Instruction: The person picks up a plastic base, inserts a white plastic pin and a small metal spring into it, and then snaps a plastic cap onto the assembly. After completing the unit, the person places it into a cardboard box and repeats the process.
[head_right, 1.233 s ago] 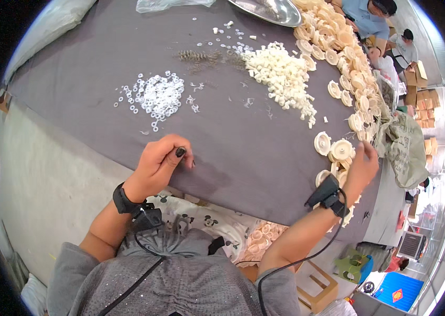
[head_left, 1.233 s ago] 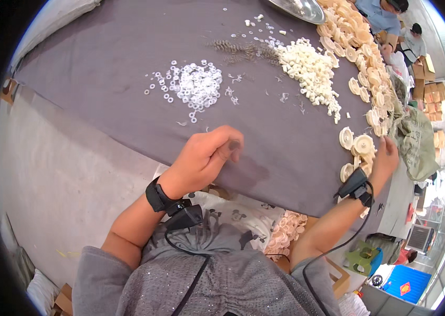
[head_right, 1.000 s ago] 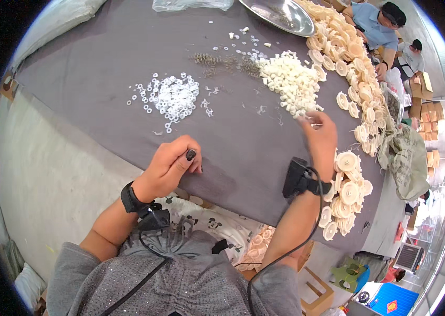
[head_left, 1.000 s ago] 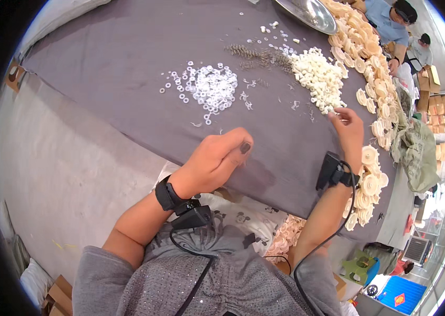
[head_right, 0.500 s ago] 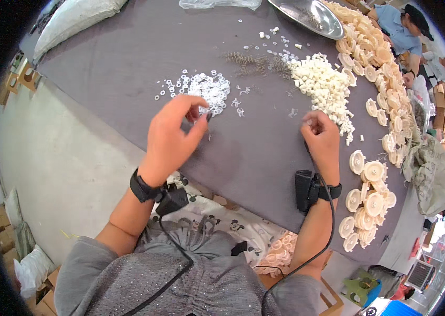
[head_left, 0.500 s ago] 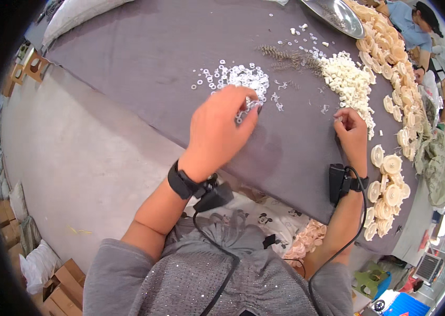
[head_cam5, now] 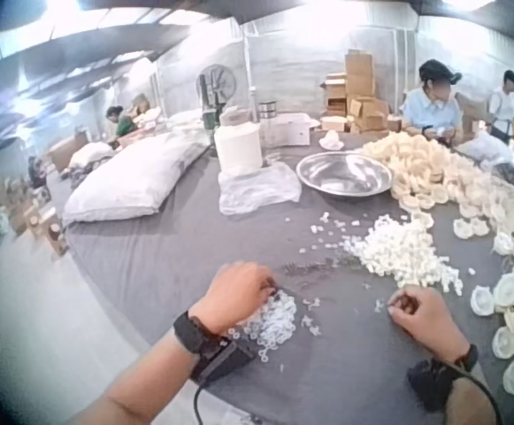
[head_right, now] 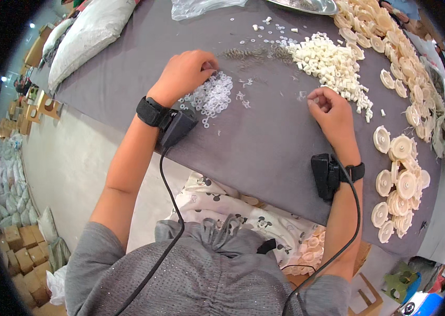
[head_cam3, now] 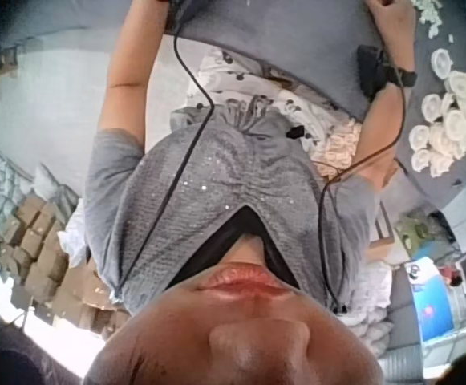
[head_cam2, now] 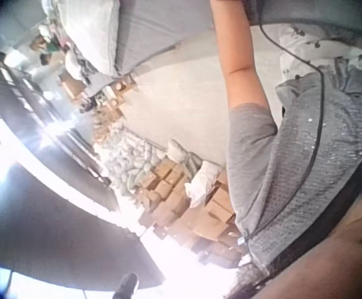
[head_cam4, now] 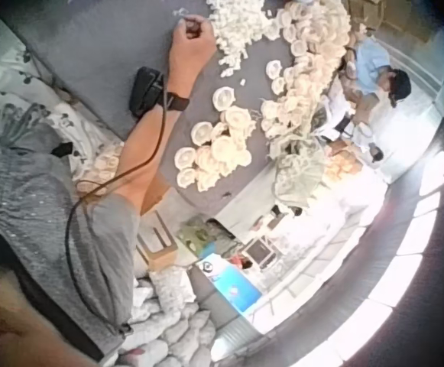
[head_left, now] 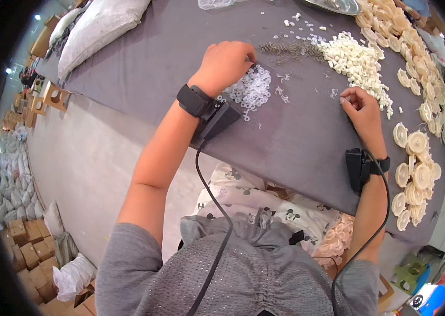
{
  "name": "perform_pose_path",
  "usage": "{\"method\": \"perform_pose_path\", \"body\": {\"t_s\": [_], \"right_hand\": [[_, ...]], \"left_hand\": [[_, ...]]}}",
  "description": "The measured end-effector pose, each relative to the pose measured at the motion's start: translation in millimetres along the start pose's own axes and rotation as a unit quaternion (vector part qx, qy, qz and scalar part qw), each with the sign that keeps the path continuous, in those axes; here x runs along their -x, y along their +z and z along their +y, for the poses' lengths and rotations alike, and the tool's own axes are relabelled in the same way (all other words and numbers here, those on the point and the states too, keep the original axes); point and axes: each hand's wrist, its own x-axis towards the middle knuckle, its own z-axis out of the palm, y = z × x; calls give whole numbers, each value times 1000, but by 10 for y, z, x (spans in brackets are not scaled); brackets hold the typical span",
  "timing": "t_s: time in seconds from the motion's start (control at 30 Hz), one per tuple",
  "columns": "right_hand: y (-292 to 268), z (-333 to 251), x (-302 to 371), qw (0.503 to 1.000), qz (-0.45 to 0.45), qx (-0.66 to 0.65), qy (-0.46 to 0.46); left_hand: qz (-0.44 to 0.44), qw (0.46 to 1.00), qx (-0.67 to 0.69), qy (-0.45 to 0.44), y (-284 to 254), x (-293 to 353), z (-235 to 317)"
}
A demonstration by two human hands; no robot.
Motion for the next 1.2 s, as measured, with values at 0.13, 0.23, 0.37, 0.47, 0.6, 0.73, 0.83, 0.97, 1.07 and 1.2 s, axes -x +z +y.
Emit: {"method": "perform_pose_path", "body": {"t_s": [0.13, 0.23, 0.37, 0.47, 0.6, 0.73, 0.83, 0.97, 1.07, 1.2], "right_hand": [[-10, -76, 32, 1000, 14, -28, 1], [-51, -220, 67, 993, -12, -113, 35], [5, -359, 117, 964, -34, -263, 26], [80, -460, 190, 934, -89, -347, -7], [123, -512, 227, 913, -135, -384, -23], [142, -449, 203, 934, -91, -345, 13], [166, -393, 177, 947, -65, -313, 37], [143, -305, 150, 953, -43, -289, 77], [108, -241, 111, 959, -16, -265, 103], [34, -213, 65, 945, 66, -301, 106]], "left_hand": [[-19, 997, 76, -28, -43, -52, 11], [-16, 981, 188, -48, -90, -64, 119], [-27, 860, 503, -82, -116, 38, 499], [-43, 818, 565, -100, -63, 110, 792], [-36, 791, 602, -104, 95, 150, 964], [-36, 794, 598, -104, 182, 162, 1044], [-53, 836, 530, -129, 207, 187, 1110], [-15, 980, 193, 52, 300, 230, 1160], [39, 990, 106, 83, 291, 178, 1171], [65, 991, 80, 86, 241, -9, 1087]]}}
